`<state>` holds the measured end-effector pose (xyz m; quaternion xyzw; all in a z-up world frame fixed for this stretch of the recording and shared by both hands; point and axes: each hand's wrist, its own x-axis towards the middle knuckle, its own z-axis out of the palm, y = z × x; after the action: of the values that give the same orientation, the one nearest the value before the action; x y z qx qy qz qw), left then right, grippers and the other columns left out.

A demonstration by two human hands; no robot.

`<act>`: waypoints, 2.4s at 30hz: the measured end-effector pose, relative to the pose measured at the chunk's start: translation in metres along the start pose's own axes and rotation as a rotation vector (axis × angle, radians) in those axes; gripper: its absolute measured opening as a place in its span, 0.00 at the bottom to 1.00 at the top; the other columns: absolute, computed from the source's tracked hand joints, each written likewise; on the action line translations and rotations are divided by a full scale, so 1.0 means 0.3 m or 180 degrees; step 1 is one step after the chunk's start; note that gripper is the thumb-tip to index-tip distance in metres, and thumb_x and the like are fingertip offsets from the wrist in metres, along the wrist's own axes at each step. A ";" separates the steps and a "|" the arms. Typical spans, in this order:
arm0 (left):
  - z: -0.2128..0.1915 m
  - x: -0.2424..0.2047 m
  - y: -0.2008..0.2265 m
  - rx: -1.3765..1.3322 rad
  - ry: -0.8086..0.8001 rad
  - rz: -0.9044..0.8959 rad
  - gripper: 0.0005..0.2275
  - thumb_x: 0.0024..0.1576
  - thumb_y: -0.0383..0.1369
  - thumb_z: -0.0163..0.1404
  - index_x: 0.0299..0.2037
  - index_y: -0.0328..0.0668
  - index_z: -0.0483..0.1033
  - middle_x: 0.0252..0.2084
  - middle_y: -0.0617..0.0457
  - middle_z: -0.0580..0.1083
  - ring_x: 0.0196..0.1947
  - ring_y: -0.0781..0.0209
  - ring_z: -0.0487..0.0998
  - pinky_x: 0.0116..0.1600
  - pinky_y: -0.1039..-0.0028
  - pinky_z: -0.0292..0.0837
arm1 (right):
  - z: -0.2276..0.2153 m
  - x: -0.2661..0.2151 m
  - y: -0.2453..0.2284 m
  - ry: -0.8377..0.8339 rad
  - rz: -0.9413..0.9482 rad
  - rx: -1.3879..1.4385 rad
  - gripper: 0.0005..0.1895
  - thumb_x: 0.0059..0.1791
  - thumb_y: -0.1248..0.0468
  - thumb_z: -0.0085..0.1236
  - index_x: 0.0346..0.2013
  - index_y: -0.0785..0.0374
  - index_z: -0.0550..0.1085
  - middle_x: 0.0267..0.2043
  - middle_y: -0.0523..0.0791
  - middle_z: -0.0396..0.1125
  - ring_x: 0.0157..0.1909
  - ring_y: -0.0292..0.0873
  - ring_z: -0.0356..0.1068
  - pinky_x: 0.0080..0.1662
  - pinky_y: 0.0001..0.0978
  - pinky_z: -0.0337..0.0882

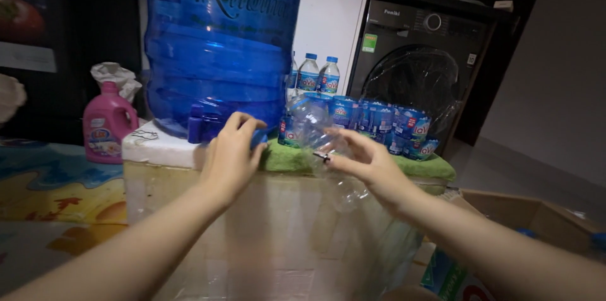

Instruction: The person fills a plastic water bottle from a large water dispenser and then wraps a plastic label around the bottle by hand.

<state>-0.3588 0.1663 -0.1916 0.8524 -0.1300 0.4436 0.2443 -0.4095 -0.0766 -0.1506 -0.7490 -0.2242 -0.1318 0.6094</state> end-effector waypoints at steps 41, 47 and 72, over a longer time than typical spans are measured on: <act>-0.250 -0.273 -0.190 -0.1489 -0.0150 -0.2098 0.24 0.51 0.50 0.62 0.55 0.53 0.79 0.52 0.47 0.81 0.52 0.45 0.82 0.56 0.59 0.77 | 0.564 0.039 0.167 -0.1334 0.1378 0.0828 0.40 0.39 0.72 0.71 0.64 0.62 0.64 0.48 0.51 0.72 0.44 0.44 0.76 0.46 0.32 0.79; -0.259 -0.264 -0.171 -0.1438 -0.0330 -0.2217 0.29 0.48 0.55 0.63 0.59 0.56 0.77 0.58 0.48 0.78 0.56 0.45 0.80 0.60 0.58 0.74 | 0.569 0.049 0.146 -0.1215 0.1214 0.0669 0.42 0.38 0.69 0.73 0.64 0.63 0.64 0.47 0.49 0.73 0.43 0.42 0.76 0.44 0.30 0.78; -0.262 -0.091 -0.198 -0.1085 0.0862 -0.0695 0.10 0.58 0.37 0.59 0.47 0.45 0.81 0.42 0.47 0.78 0.46 0.47 0.81 0.52 0.62 0.74 | 0.644 0.104 0.241 -0.0881 0.1157 0.1089 0.33 0.41 0.62 0.73 0.55 0.77 0.72 0.42 0.49 0.72 0.41 0.43 0.77 0.48 0.32 0.77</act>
<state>-0.4029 0.2586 -0.1935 0.7406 -0.0761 0.4965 0.4463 -0.3613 0.1054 -0.2405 -0.6741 -0.1863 0.1228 0.7041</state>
